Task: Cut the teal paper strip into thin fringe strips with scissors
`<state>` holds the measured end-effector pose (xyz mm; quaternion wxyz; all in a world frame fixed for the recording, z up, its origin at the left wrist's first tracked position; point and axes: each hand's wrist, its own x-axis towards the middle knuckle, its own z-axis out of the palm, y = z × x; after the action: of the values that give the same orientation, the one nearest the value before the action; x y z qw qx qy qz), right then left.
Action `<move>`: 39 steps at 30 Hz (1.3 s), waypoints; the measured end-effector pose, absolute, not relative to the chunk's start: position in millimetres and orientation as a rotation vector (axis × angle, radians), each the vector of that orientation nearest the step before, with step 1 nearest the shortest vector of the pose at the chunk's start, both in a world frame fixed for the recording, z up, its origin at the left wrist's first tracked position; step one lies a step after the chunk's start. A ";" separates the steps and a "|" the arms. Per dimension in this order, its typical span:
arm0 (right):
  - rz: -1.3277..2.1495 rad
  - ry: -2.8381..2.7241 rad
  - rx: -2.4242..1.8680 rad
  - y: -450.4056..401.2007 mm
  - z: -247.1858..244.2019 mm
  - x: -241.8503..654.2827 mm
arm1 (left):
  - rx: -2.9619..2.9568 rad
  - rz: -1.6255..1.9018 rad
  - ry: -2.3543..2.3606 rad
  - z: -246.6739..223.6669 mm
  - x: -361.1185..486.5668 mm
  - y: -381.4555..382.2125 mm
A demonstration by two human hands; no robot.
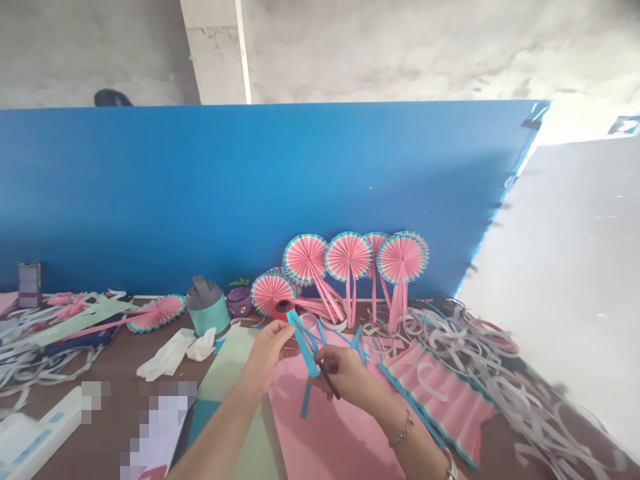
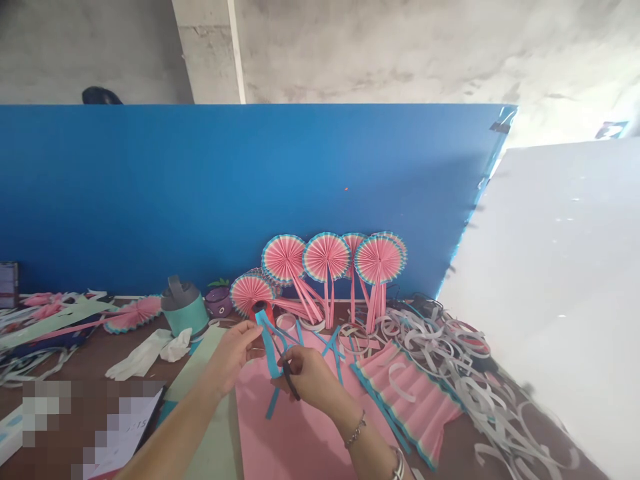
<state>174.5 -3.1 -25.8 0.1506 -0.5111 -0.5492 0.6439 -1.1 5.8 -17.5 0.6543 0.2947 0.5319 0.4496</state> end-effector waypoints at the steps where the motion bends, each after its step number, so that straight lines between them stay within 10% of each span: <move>1: 1.854 -1.562 -1.462 -2.6 -26.8 174.4 | 0.666 1.010 1.197 -18.5 -0.2 5.3; 39: 1.986 -1.257 -1.348 9.2 -24.5 193.4 | 0.597 1.212 1.248 -11.6 -14.1 10.3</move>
<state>193.4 9.2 -24.5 0.2145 -0.4859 -0.4530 0.7160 -14.1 10.3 -11.6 0.6063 0.2582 0.5397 0.5240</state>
